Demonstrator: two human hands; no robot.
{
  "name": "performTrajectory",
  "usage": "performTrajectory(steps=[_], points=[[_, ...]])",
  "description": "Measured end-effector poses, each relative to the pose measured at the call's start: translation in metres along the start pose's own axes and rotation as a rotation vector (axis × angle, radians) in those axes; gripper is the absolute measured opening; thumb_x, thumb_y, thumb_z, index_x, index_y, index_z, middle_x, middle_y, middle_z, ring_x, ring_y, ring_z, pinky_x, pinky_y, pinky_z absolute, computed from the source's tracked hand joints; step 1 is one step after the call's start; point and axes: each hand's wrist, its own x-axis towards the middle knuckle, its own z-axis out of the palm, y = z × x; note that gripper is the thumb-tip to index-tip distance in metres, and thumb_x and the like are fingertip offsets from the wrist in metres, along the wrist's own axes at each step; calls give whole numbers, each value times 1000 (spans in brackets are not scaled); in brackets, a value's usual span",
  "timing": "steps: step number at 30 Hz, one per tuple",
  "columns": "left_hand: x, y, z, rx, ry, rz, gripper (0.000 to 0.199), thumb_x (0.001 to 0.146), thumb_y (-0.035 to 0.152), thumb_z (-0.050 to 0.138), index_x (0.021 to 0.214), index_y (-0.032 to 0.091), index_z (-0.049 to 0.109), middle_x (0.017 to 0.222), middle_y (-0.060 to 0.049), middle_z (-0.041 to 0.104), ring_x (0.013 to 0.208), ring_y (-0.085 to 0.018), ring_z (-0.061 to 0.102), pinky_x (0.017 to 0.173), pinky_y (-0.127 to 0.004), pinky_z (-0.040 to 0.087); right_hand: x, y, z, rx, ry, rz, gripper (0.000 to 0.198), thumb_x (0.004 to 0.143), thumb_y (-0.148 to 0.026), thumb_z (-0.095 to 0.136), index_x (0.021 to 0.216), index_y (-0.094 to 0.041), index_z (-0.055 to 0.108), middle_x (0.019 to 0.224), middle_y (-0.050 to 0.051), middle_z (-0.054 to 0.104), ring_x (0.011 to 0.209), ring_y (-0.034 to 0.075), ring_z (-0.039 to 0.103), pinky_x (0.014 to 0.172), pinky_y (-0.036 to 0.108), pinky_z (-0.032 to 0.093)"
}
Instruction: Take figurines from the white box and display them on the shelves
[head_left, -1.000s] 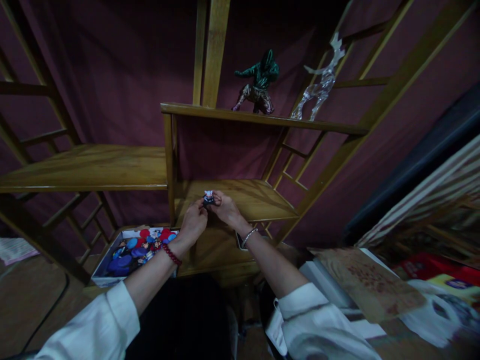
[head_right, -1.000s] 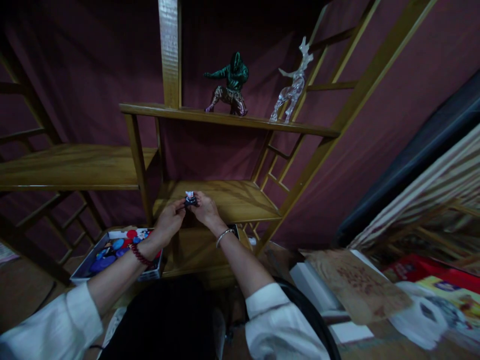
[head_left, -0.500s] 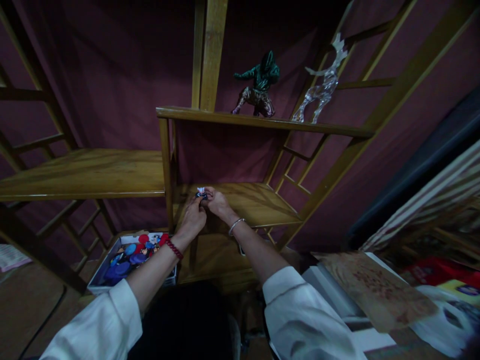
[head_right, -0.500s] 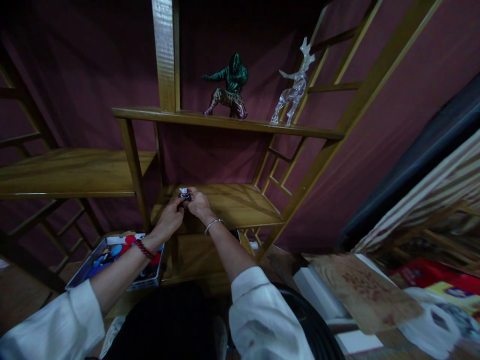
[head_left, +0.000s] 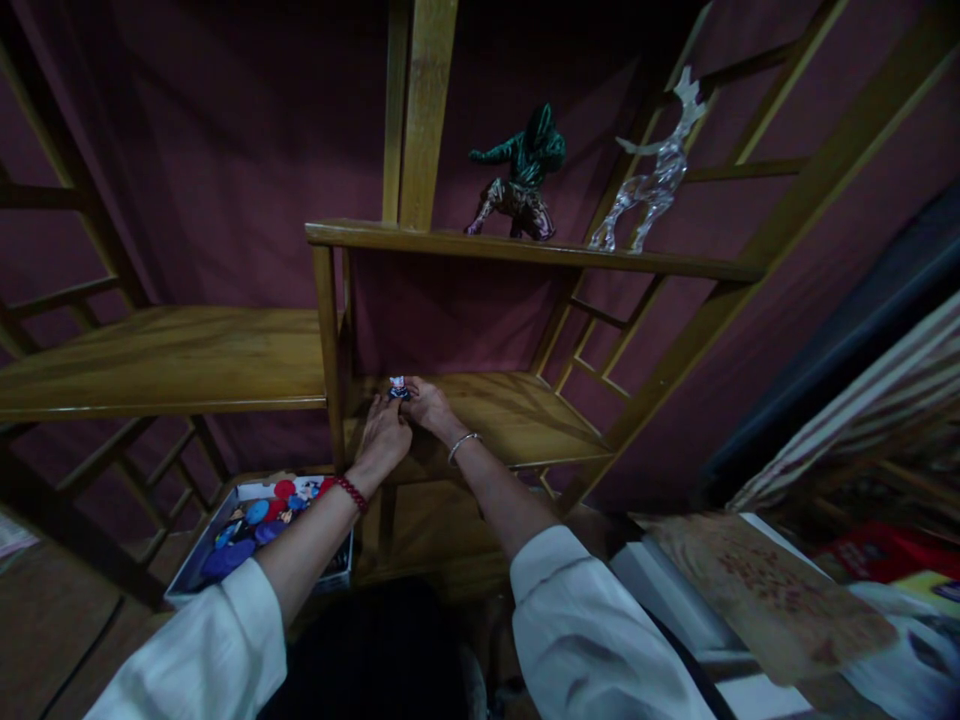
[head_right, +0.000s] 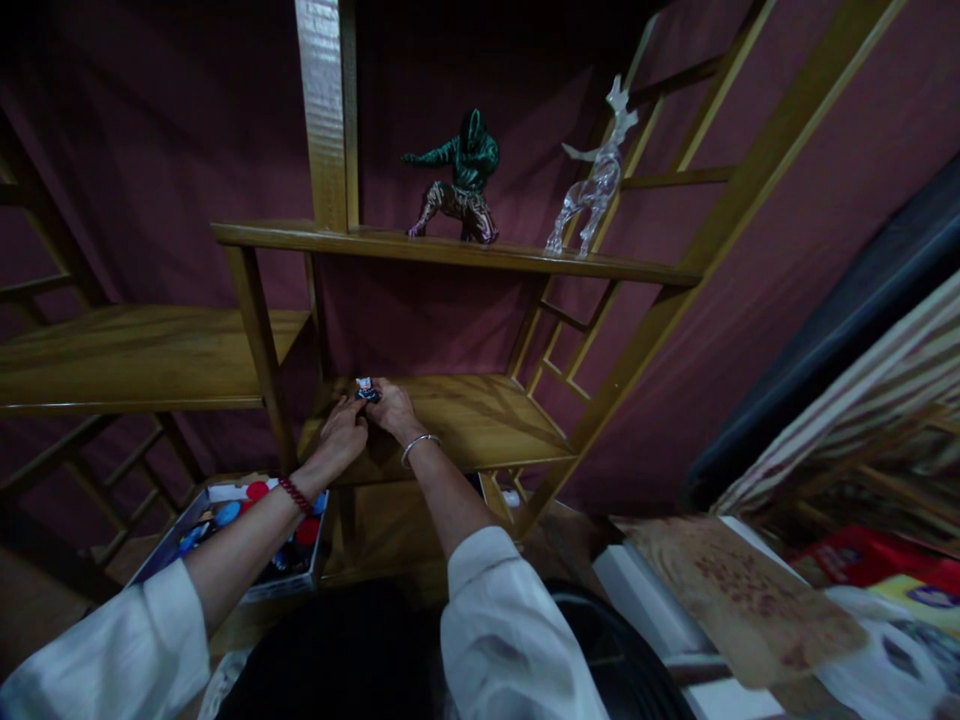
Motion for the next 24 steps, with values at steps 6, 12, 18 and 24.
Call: performTrajectory(steps=[6,12,18,24], points=[[3,-3,5,-68,60,25,43,73,9,41,112,13,56,123,-10,53,125,-23,36,105,-35,27,3,1,0,-72,30,-1,40,59,-4,62,95,-24,60,90,-1,68,91,16,61,86,28,47],[3,-3,7,-80,88,34,43,71,7,42,112,13,56,120,-12,55,122,-23,39,105,-37,27,1,-3,-4,-109,16,-27,40,61,-6,62,96,-25,61,91,-1,68,91,16,61,85,28,47],[1,0,3,-76,53,71,45,70,6,41,112,11,55,118,-13,56,119,-22,42,107,-38,24,-1,-6,-7,-170,2,-33,37,61,-7,63,93,-25,62,92,-2,68,92,17,61,85,27,46],[0,1,2,-58,61,107,44,72,6,38,113,7,55,118,-15,56,117,-21,45,109,-34,19,-5,-10,-10,-221,-10,-58,37,61,-8,63,95,-23,61,93,0,68,93,18,60,87,28,45]])
